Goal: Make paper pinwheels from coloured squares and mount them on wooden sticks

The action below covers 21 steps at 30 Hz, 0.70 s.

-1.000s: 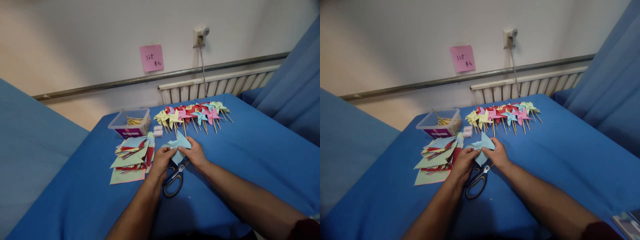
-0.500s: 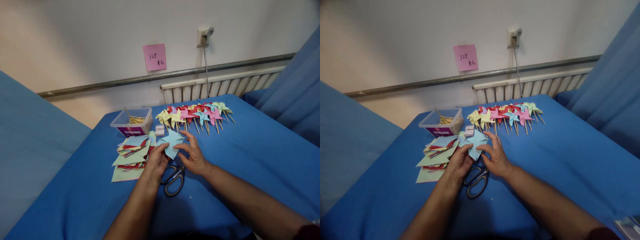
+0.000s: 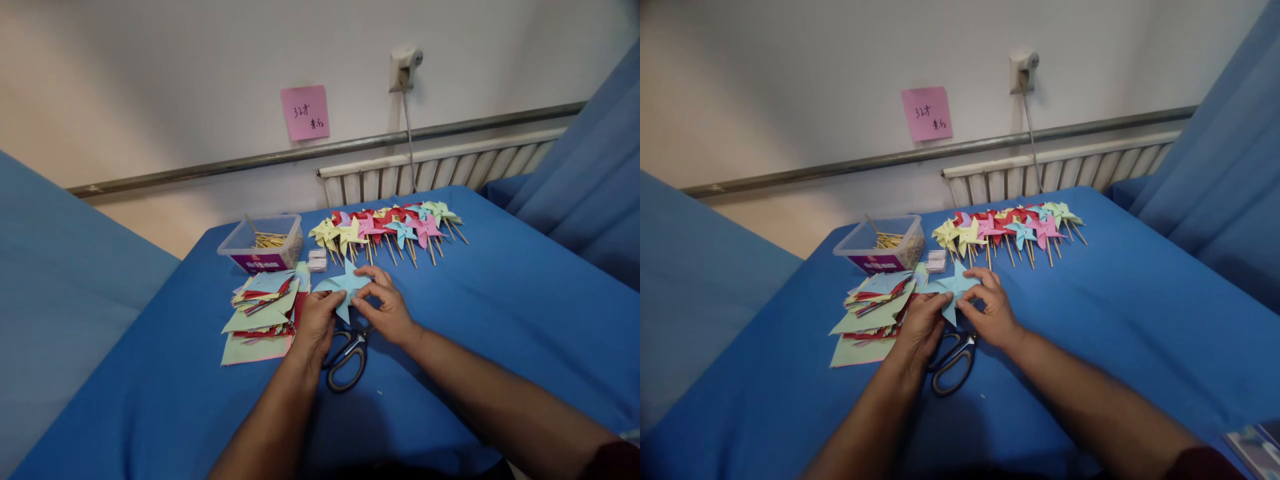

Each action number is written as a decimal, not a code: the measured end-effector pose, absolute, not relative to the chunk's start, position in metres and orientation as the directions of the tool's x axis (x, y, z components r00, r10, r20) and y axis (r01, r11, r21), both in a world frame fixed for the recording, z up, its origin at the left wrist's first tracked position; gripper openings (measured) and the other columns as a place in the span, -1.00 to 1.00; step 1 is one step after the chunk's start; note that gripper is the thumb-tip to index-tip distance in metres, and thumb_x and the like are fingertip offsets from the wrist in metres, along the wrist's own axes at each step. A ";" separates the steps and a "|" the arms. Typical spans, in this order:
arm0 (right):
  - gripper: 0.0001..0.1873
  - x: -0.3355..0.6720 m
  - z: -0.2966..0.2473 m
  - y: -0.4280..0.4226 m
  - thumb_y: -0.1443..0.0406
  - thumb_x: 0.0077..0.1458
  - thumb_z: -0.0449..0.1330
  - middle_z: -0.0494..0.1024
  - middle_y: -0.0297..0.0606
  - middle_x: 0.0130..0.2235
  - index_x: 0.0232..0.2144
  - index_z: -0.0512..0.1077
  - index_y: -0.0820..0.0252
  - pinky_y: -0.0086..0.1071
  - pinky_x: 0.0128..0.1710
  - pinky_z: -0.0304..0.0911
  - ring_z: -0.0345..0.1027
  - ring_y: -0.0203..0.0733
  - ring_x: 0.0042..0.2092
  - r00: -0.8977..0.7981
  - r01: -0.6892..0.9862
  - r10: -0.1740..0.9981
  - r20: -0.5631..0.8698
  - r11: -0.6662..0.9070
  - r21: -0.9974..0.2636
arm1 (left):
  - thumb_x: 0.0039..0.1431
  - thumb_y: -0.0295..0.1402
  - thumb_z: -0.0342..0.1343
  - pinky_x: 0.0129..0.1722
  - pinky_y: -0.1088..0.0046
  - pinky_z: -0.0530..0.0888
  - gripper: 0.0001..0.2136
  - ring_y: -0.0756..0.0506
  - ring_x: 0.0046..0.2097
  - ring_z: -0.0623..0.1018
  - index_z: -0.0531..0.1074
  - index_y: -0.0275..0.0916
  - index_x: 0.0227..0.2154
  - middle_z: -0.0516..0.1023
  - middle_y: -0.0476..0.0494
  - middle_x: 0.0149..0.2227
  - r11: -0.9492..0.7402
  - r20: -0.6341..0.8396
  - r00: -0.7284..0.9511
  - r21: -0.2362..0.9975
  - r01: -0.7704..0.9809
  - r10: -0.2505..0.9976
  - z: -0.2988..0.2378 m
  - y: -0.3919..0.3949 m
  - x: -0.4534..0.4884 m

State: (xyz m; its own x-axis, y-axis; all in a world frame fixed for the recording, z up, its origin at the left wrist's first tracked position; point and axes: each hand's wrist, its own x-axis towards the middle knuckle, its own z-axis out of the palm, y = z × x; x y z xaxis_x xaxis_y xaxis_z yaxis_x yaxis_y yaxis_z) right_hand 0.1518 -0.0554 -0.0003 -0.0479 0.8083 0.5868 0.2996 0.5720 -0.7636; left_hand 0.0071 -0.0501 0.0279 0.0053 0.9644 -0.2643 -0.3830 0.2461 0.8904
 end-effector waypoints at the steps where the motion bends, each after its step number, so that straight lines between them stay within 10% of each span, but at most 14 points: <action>1: -0.89 0.152 0.000 -0.055 0.27 0.07 0.24 0.44 -0.17 -0.01 -0.49 0.43 0.12 -0.08 0.08 0.16 0.27 -0.04 0.07 -0.034 0.297 0.821 0.570 0.553 -0.779 | -0.24 -0.43 0.34 -0.38 0.48 0.41 -0.82 -0.02 -0.47 0.48 0.55 -0.36 -0.49 0.56 -0.10 -0.52 0.241 -0.256 0.005 0.900 -0.363 0.967 0.027 -0.050 0.008; 12: -0.84 0.154 0.000 -0.052 0.19 0.05 0.25 0.49 -0.17 -0.07 -0.46 0.43 0.15 -0.16 0.06 0.19 0.37 -0.08 -0.01 0.035 0.037 0.920 0.391 0.389 -0.920 | -0.24 -0.38 0.36 -0.34 0.45 0.44 -0.74 -0.05 -0.43 0.52 0.57 -0.35 -0.40 0.61 -0.14 -0.44 0.211 -0.213 0.026 0.933 -0.290 0.977 0.023 -0.050 0.008; 17: -0.57 0.154 0.000 -0.047 0.03 -0.08 0.32 0.54 -0.28 -0.27 -0.23 0.43 0.15 -0.32 -0.22 0.28 0.41 -0.19 -0.26 0.098 -0.352 0.995 -0.032 0.004 -0.936 | -0.24 -0.37 0.37 -0.30 0.40 0.47 -0.72 -0.09 -0.43 0.55 0.57 -0.37 -0.39 0.61 -0.18 -0.45 0.262 -0.248 0.086 0.916 -0.304 0.965 0.025 -0.050 0.005; 21: -0.56 0.160 0.007 -0.047 0.03 -0.16 0.38 0.52 -0.31 -0.46 -0.35 0.49 0.25 -0.39 -0.42 0.23 0.34 -0.28 -0.47 -0.160 -0.446 0.967 -0.200 -0.251 -0.859 | -0.25 -0.37 0.39 -0.37 0.44 0.45 -0.77 -0.06 -0.47 0.53 0.55 -0.37 -0.48 0.60 -0.19 -0.49 0.313 -0.285 0.152 0.925 -0.214 0.946 0.025 -0.051 0.006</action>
State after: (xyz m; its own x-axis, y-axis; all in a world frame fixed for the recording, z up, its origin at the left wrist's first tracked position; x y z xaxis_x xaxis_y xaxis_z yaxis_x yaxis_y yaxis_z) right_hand 0.1599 -0.0466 0.0067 -0.1597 0.9668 -0.1997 -0.4458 -0.2511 -0.8592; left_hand 0.0056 -0.0514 0.0251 0.1518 0.9465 -0.2849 -0.2143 0.3129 0.9253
